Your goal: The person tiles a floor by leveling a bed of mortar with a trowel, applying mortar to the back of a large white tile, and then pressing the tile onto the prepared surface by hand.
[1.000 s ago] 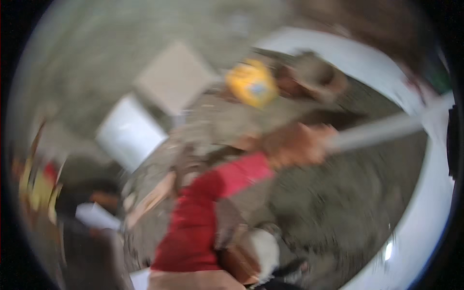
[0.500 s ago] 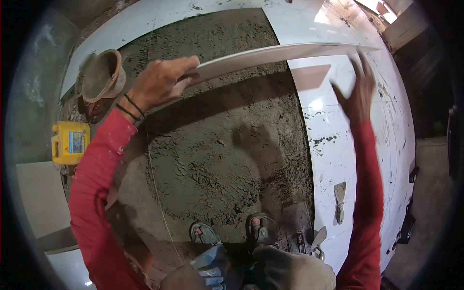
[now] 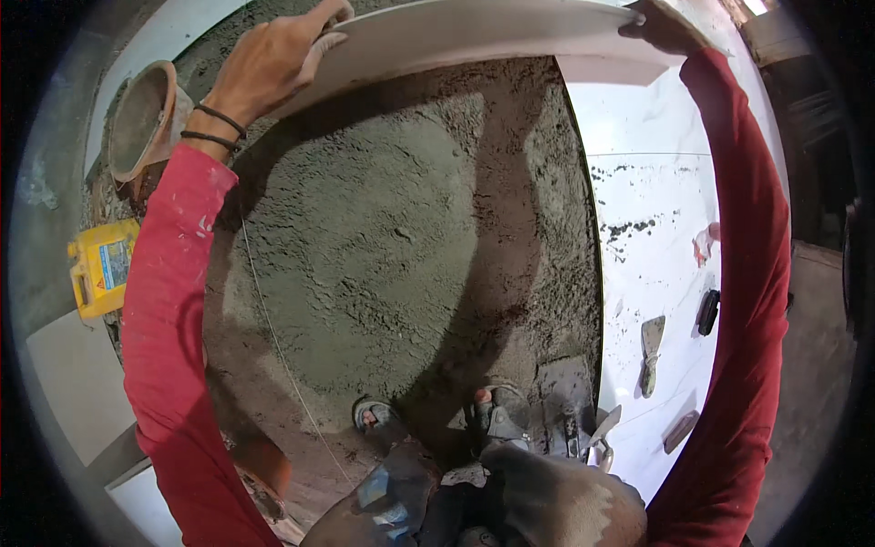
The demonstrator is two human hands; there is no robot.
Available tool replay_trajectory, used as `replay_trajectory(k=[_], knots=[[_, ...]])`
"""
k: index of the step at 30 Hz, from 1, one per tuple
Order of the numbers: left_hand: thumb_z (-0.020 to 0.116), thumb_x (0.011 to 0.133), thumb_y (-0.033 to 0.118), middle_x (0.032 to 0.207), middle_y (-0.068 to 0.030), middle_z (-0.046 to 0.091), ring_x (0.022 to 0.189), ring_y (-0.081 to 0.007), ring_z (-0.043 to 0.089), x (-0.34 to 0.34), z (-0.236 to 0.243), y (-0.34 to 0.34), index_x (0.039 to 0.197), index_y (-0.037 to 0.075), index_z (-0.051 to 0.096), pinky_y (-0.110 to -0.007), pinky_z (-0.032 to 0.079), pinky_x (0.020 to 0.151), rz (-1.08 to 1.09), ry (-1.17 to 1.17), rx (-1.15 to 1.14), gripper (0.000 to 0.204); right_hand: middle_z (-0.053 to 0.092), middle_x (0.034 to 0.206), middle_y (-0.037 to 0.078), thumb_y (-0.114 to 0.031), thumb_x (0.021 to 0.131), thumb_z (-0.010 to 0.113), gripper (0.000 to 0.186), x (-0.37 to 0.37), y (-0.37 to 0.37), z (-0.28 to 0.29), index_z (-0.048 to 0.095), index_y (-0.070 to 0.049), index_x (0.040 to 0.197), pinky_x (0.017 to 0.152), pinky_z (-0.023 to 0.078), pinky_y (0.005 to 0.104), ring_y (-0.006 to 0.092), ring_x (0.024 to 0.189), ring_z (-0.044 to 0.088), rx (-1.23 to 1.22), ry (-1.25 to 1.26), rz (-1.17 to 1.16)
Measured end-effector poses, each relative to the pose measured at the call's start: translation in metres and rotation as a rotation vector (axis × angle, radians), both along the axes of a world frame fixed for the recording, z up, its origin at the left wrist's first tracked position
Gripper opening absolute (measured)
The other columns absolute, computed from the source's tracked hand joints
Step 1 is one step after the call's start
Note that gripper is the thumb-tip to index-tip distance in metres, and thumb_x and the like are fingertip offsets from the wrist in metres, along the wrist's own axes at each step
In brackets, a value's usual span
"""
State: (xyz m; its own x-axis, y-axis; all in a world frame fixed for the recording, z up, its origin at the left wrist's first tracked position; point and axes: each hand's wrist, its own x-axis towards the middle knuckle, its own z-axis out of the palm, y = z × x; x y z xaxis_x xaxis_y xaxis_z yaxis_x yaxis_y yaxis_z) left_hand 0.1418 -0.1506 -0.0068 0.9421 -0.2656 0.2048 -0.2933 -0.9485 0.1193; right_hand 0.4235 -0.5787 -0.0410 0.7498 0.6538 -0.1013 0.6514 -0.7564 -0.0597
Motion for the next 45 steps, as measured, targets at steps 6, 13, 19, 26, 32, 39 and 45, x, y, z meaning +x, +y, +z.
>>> replay_trajectory(k=[6, 13, 19, 26, 32, 39, 45], knots=[[0.070, 0.084, 0.019, 0.077, -0.0204, 0.067, 0.073, -0.0413, 0.067, 0.018, 0.011, -0.025, 0.107, 0.008, 0.052, -0.049, 0.051, 0.063, 0.127, 0.097, 0.018, 0.031, 0.070, 0.073, 0.017, -0.033, 0.073, 0.078, 0.029, -0.002, -0.002, 0.022, 0.075, -0.008, 0.086, 0.063, 0.052, 0.0433, 0.0298, 0.068, 0.067, -0.169, -0.097, -0.003], [0.075, 0.082, 0.023, 0.100, -0.0156, 0.070, 0.091, -0.0360, 0.067, 0.020, -0.020, 0.016, 0.121, 0.011, 0.064, -0.045, 0.053, 0.082, 0.032, 0.231, 0.144, 0.042, 0.071, 0.077, 0.017, -0.041, 0.068, 0.081, 0.038, -0.039, 0.014, 0.018, 0.077, -0.010, 0.089, 0.066, 0.053, 0.0429, 0.0302, 0.078, 0.070, -0.054, -0.087, -0.096], [0.077, 0.078, 0.022, 0.093, -0.0160, 0.068, 0.088, -0.0362, 0.066, 0.005, -0.031, 0.011, 0.110, 0.009, 0.065, -0.045, 0.051, 0.077, 0.000, 0.169, 0.192, 0.037, 0.071, 0.095, 0.016, -0.034, 0.074, 0.078, 0.047, -0.052, -0.023, -0.025, 0.072, -0.007, 0.111, 0.073, 0.053, 0.0423, 0.0293, 0.086, 0.069, 0.068, -0.183, -0.065], [0.077, 0.075, 0.017, 0.083, -0.0154, 0.067, 0.081, -0.0384, 0.065, -0.059, -0.015, -0.015, 0.089, 0.008, 0.063, -0.047, 0.051, 0.070, 0.092, 0.224, 0.175, 0.022, 0.073, 0.089, 0.018, -0.031, 0.075, 0.080, 0.042, -0.135, -0.035, 0.000, 0.073, -0.005, 0.107, 0.076, 0.055, 0.0434, 0.0345, 0.082, 0.071, 0.037, -0.074, -0.020], [0.072, 0.077, 0.014, 0.073, -0.0165, 0.062, 0.072, -0.0376, 0.064, -0.121, -0.016, -0.055, 0.087, 0.008, 0.062, -0.042, 0.048, 0.061, 0.081, 0.259, -0.023, 0.016, 0.075, 0.082, 0.010, -0.020, 0.081, 0.077, 0.018, -0.210, -0.072, 0.009, 0.076, -0.011, 0.096, 0.067, 0.056, 0.0387, 0.0239, 0.069, 0.070, 0.054, 0.036, -0.013], [0.070, 0.070, 0.004, 0.077, -0.0153, 0.066, 0.074, -0.0364, 0.067, -0.195, -0.013, -0.091, 0.089, 0.010, 0.063, -0.046, 0.052, 0.065, 0.075, 0.235, -0.041, 0.021, 0.075, 0.088, 0.008, -0.013, 0.075, 0.078, 0.020, -0.261, -0.104, 0.002, 0.076, -0.011, 0.095, 0.069, 0.056, 0.0370, 0.0256, 0.076, 0.071, 0.170, 0.101, -0.033], [0.077, 0.069, 0.009, 0.085, -0.0115, 0.069, 0.074, -0.0353, 0.067, -0.273, -0.011, -0.122, 0.095, 0.011, 0.062, -0.044, 0.053, 0.065, 0.083, 0.352, -0.075, 0.030, 0.073, 0.086, 0.006, -0.010, 0.073, 0.077, 0.014, -0.310, -0.124, 0.018, 0.075, -0.012, 0.087, 0.070, 0.055, 0.0385, 0.0290, 0.078, 0.069, 0.127, 0.137, 0.078]])
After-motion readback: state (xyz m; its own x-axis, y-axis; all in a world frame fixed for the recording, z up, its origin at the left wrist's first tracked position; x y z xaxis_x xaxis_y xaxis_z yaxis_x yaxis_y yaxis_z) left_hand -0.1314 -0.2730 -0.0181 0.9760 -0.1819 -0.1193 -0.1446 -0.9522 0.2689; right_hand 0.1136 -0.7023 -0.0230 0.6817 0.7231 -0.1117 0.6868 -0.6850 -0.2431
